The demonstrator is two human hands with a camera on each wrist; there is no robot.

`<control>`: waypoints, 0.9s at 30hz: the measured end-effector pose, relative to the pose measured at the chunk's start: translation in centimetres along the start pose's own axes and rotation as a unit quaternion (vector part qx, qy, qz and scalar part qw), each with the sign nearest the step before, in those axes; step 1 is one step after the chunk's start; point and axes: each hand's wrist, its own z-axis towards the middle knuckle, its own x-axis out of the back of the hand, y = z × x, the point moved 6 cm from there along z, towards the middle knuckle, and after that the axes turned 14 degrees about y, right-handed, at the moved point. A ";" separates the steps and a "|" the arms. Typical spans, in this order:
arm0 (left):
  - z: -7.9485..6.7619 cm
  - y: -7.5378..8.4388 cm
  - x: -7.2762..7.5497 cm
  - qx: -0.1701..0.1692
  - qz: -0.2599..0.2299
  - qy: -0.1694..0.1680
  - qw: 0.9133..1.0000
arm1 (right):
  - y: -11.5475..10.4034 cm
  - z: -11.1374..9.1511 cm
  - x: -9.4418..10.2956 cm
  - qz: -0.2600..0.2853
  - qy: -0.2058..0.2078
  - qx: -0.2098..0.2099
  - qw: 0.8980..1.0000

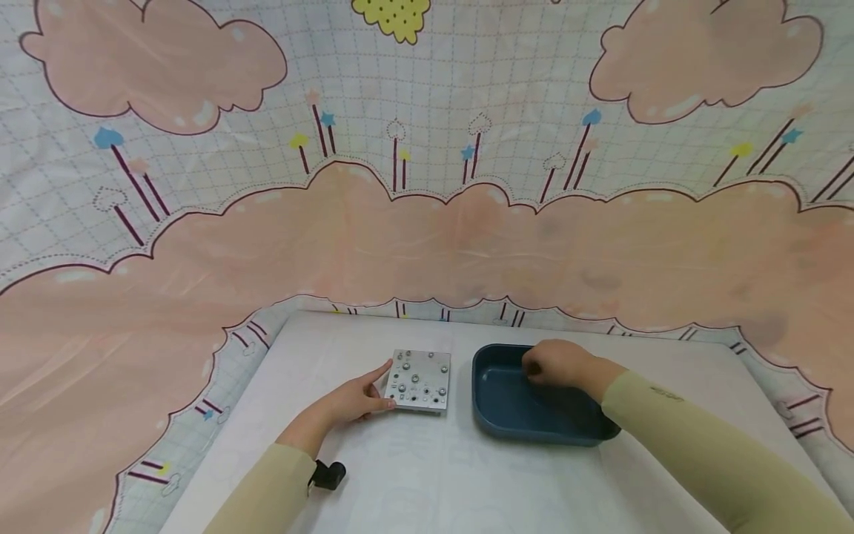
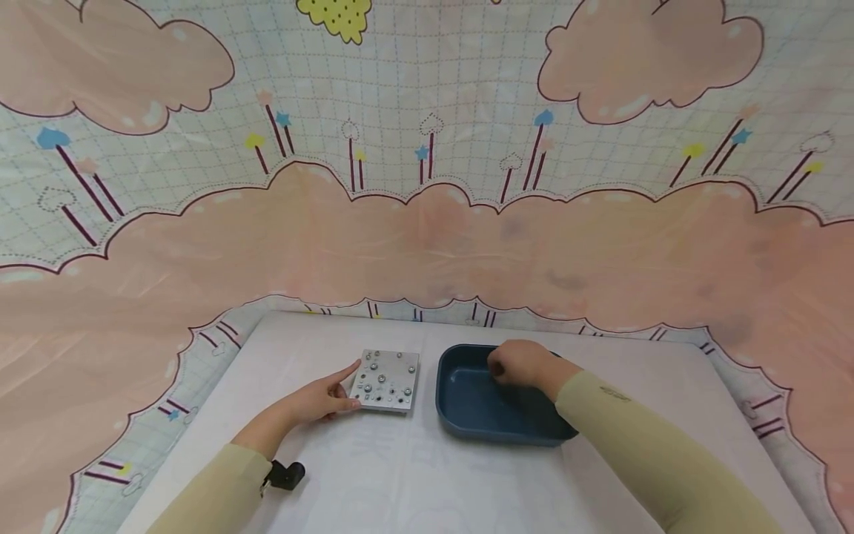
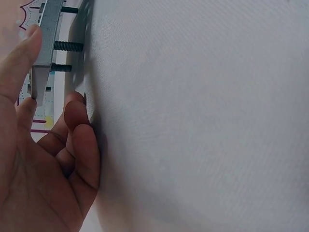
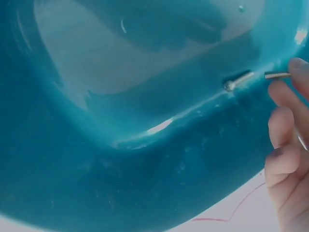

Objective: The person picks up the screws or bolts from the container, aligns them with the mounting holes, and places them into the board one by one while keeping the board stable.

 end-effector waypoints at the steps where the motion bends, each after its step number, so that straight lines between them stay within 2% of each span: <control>1: 0.0 0.0 0.0 0.002 -0.002 0.000 1.000 | -0.1 0.0 0.2 0.003 0.003 0.000 1.000; 8: 0.0 -0.1 0.1 -0.002 -0.008 -0.002 1.000 | -0.7 0.4 1.0 0.030 0.020 -0.014 0.999; 15: -0.2 0.0 0.0 0.000 -0.005 0.006 1.000 | -1.9 1.4 1.8 0.106 0.039 -0.058 0.992; 21: -0.2 -0.3 -0.1 0.003 -0.012 0.006 1.000 | -4.1 3.1 1.8 0.140 0.077 -0.052 0.986; 27: 0.0 -0.5 -0.2 0.001 -0.011 0.006 1.000 | -7.3 5.5 1.7 0.191 0.089 -0.058 0.976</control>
